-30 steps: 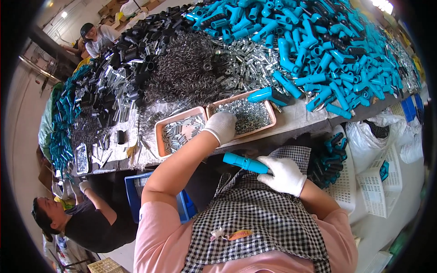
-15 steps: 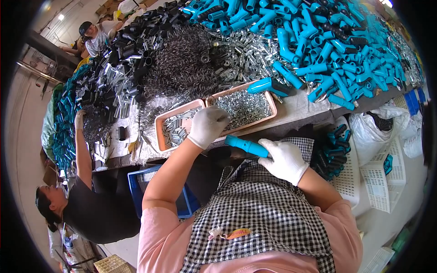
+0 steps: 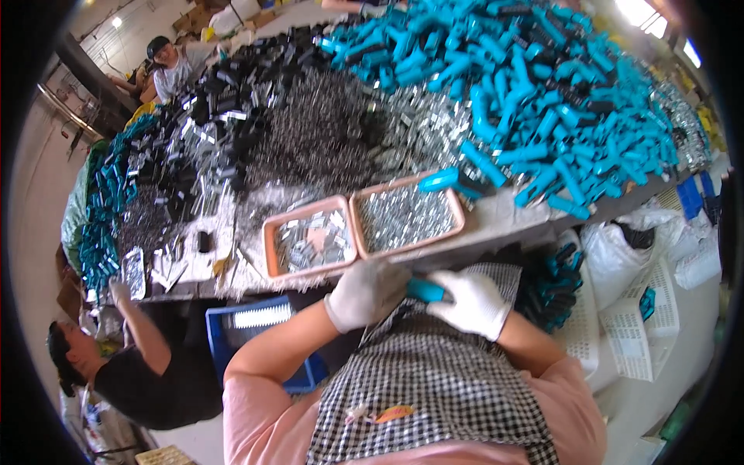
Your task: Manually assemble plastic handles by inserting metal components and springs into pre-molded teal and black plastic parts.
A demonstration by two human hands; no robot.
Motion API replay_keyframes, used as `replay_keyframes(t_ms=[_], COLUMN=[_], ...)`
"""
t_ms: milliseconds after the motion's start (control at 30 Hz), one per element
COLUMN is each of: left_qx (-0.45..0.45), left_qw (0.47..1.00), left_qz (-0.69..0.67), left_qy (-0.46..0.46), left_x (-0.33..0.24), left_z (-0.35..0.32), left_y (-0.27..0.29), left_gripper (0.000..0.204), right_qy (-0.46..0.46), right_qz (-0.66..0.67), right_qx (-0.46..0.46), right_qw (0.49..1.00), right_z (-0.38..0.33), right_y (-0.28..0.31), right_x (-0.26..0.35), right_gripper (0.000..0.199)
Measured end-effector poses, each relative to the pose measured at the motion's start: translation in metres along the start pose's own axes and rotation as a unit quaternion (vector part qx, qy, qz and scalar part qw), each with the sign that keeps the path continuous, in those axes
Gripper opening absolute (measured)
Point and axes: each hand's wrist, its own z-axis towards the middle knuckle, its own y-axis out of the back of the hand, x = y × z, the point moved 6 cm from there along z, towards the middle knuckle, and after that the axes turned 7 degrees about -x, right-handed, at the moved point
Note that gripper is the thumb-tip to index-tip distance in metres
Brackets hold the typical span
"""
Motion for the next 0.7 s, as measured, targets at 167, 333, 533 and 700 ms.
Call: replay_keyframes(t_ms=[167,333,533,700], left_qx=[-0.036,-0.008,0.023,0.092], left_qw=[0.983,0.982,0.991,0.954], left_qz=[0.099,0.101,0.121,0.18], left_qy=[-0.15,-0.158,0.049,0.22], left_x=[-0.01,-0.009,0.032,0.093], left_z=[-0.025,-0.015,0.032,0.039], left_y=[-0.005,-0.006,-0.001,-0.02], left_gripper=[0.049,0.037,0.038,0.028], right_qy=[0.02,0.002,0.055,-0.159], right_qz=[0.161,0.079,0.127,0.402], right_qx=[0.126,0.237,0.082,0.073], right_qw=[0.979,0.968,0.987,0.899], right_z=[-0.007,-0.007,-0.004,-0.012], right_y=[-0.021,-0.019,-0.011,-0.01], right_x=[-0.02,-0.002,-0.015,-0.025], right_gripper=[0.047,0.08,0.078,0.069])
